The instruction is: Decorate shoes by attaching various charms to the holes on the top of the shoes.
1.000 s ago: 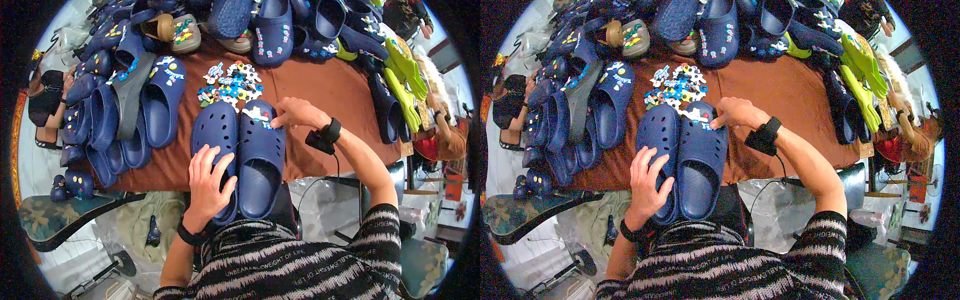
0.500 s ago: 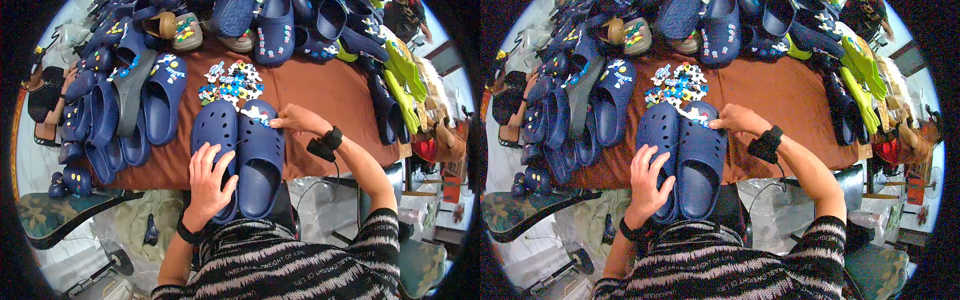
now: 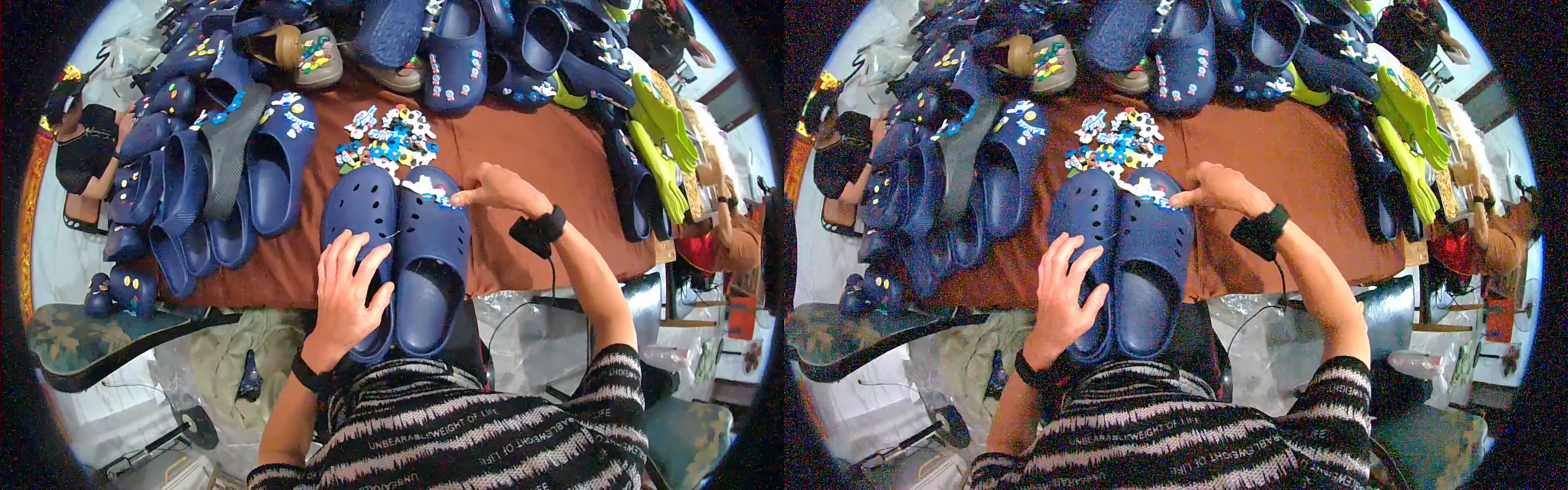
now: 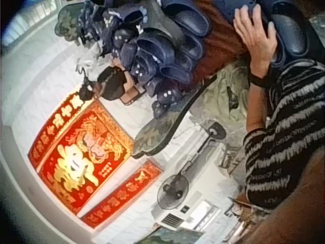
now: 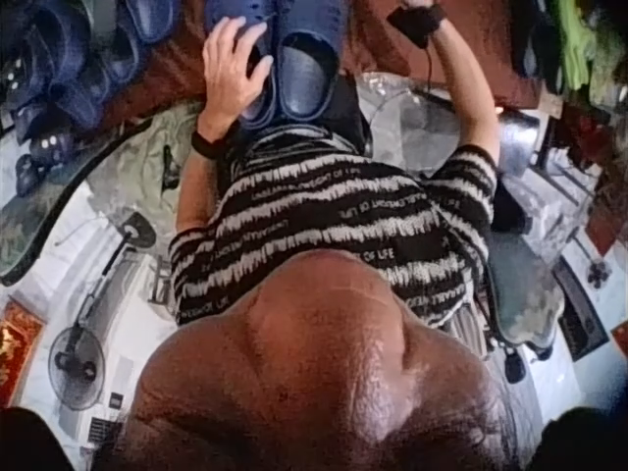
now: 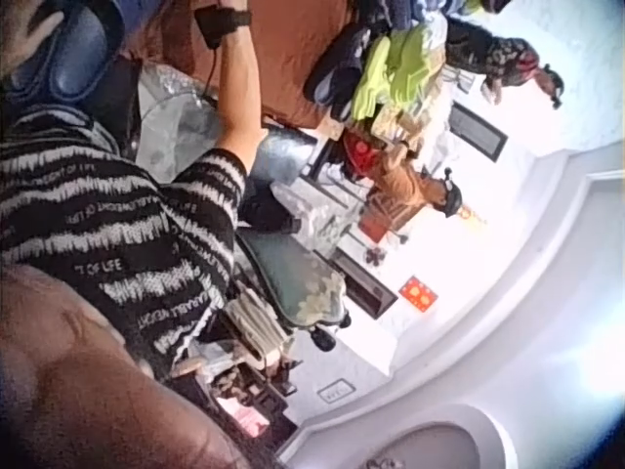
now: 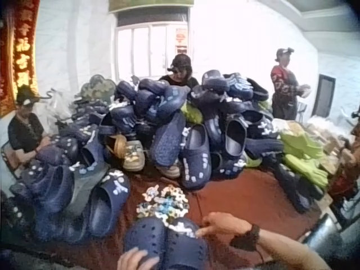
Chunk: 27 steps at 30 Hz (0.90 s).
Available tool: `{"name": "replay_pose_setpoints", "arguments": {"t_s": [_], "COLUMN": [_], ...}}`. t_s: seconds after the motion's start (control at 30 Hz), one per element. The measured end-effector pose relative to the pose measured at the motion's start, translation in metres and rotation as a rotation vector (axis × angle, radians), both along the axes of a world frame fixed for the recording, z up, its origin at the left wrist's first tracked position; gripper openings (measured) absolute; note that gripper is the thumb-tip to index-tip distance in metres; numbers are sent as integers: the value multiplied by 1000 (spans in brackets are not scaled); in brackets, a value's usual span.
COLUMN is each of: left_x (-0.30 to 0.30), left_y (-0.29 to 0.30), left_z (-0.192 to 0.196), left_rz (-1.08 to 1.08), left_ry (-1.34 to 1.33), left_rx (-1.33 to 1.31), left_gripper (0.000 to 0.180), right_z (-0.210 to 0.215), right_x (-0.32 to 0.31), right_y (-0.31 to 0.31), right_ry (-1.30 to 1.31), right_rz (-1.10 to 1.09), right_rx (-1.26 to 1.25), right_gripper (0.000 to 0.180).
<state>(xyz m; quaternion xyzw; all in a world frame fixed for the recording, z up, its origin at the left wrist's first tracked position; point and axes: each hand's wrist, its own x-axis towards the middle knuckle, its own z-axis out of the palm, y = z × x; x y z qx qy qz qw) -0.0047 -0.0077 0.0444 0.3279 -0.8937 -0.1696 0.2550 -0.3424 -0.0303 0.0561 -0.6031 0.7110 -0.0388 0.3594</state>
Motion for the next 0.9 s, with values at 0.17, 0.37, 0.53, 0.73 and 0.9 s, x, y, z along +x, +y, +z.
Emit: {"name": "replay_pose_setpoints", "arguments": {"t_s": [0.17,0.37,0.53,0.73,0.9], "left_x": [-8,-19,-18,-18,-19], "left_y": [3,4,2,1,1], "left_z": [14,20,16,13,13], "left_rz": [-5,-160,-191,-195,-195], "left_ry": [-45,-163,-172,-169,-160], "left_rx": [-36,-67,-68,-81,-80], "left_gripper": [51,59,63,67,68], "right_z": [-11,-10,-14,-20,-21], "right_x": [12,20,17,23,20], "right_y": [3,4,5,1,-4], "right_ry": [-209,-238,-297,-128,-104], "right_rz": [123,107,82,139,142], "right_rx": [-541,-510,-508,-668,-674], "right_gripper": [22,18,19,18,15]}}
